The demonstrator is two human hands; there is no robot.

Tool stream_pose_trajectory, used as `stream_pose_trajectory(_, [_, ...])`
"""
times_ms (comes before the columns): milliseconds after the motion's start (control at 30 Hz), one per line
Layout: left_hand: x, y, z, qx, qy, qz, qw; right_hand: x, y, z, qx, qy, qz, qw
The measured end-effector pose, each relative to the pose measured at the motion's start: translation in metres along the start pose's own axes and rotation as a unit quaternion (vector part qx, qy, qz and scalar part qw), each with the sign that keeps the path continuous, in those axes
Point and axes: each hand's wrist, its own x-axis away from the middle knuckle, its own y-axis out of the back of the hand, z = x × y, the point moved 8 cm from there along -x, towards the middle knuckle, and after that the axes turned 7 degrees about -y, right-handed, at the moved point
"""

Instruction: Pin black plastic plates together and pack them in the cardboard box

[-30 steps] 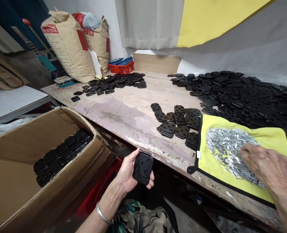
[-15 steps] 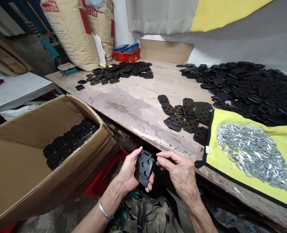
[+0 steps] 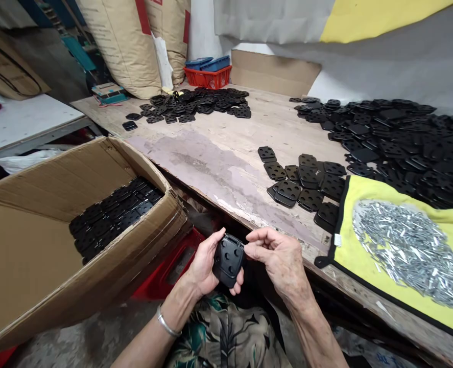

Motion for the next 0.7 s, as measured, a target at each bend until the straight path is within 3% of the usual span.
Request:
stream_pose_trajectory(133, [0.005,0.003,-0.009,-0.049,-0.039,-0.033,0.997,0.009,-0.001,0.004,0.063,0.069,-0.038,0.995])
stream_pose_trajectory(233, [0.009,0.005,-0.018,-0.1,-0.097,-0.059,0.988,0.027,-0.004,0.02,0.168,0.193,-0.104,0.961])
stream_pose_trajectory(300, [0.011,0.006,-0.021,-0.119,-0.119,-0.065,0.984,0.035,-0.009,0.026,0.203,0.249,-0.106,0.941])
stream_pose_trajectory(400, [0.012,0.007,-0.019,-0.112,-0.119,-0.061,0.985,0.025,-0.008,0.015,0.129,0.19,-0.044,0.972])
stream_pose_trajectory(500, [0.01,0.005,-0.004,-0.055,-0.047,-0.017,0.997,0.013,-0.006,-0.001,0.08,0.091,0.022,0.992])
stream_pose_trajectory(600, [0.007,0.011,0.017,0.01,0.019,-0.003,1.0,0.011,-0.005,-0.003,0.157,0.116,0.031,0.98])
stream_pose_trajectory(700, [0.0,0.027,0.027,0.037,0.006,-0.063,0.997,0.014,-0.005,-0.001,0.175,0.187,0.033,0.966])
